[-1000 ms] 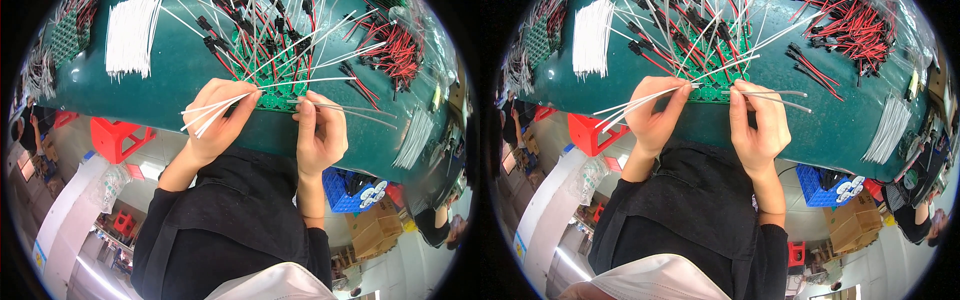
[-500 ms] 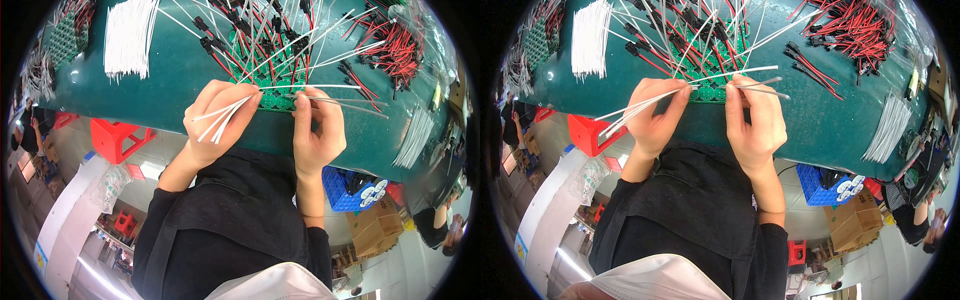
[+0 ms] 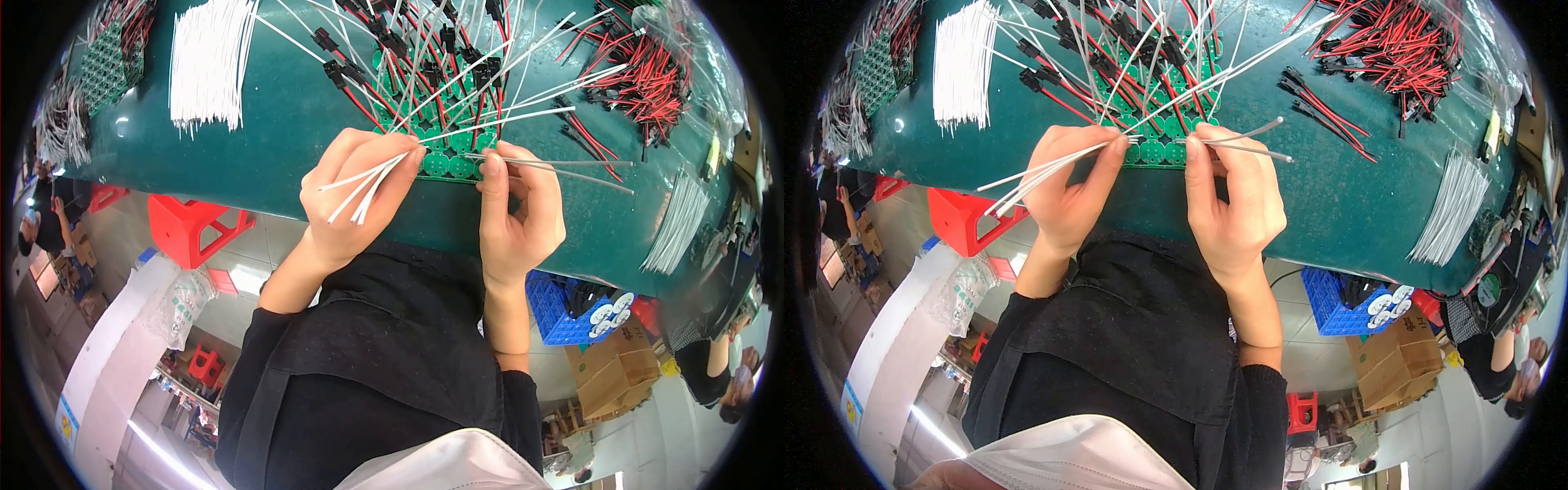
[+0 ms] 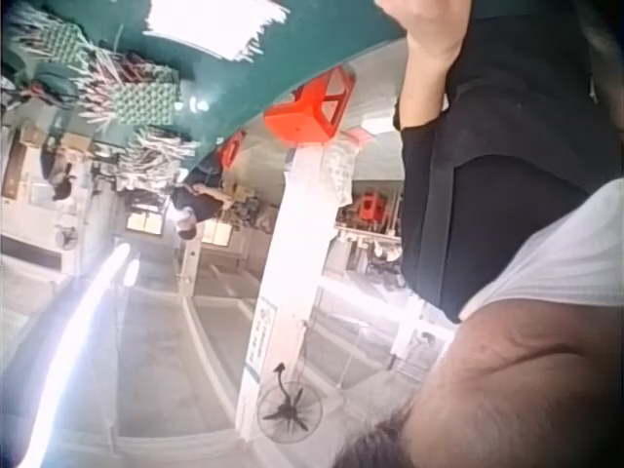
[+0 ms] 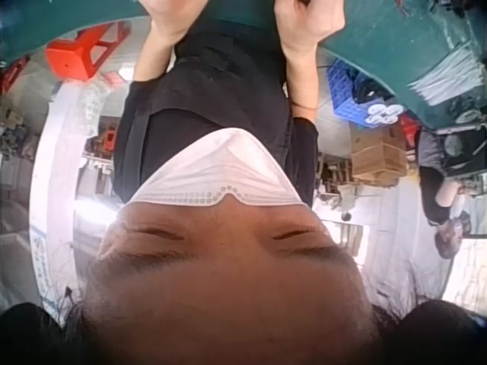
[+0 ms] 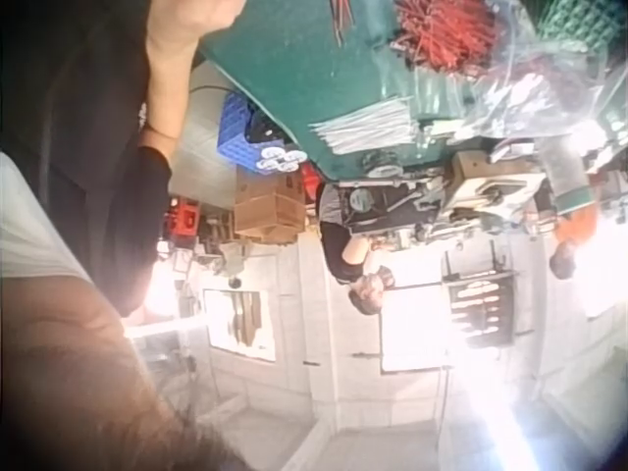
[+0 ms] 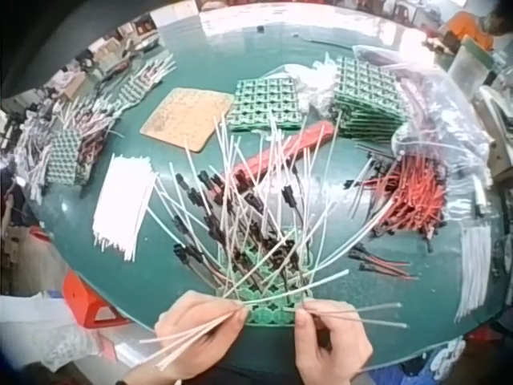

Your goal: Recorder is assembling small electronic components by inserting LEDs and wires into green plastic housings at a factory workbench.

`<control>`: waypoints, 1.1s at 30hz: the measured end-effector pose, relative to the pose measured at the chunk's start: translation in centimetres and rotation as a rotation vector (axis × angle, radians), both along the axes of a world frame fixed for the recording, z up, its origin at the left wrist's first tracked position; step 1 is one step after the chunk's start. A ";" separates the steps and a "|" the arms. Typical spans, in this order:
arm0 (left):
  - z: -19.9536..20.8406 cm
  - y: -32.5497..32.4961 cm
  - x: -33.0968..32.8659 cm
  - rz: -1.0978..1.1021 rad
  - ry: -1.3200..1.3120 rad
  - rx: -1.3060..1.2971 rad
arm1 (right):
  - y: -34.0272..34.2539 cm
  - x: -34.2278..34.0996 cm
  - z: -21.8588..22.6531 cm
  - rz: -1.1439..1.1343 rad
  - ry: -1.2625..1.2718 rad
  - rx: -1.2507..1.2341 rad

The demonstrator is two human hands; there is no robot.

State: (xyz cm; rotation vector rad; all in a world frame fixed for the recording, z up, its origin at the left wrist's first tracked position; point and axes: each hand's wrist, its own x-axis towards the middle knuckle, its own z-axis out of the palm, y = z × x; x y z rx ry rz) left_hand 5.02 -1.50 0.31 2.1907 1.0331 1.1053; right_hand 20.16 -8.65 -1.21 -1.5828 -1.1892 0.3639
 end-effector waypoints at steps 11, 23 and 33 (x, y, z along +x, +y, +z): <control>-1.0 -0.6 0.4 0.042 0.018 0.054 | 0.5 -0.4 0.1 -0.057 -0.172 0.035; 0.4 -0.1 0.5 -0.106 -0.056 -0.062 | 0.7 -0.5 -0.2 -0.027 -0.288 0.051; 0.3 -0.7 1.3 -0.034 0.008 -0.133 | 0.3 -0.2 0.7 -0.034 -0.247 0.033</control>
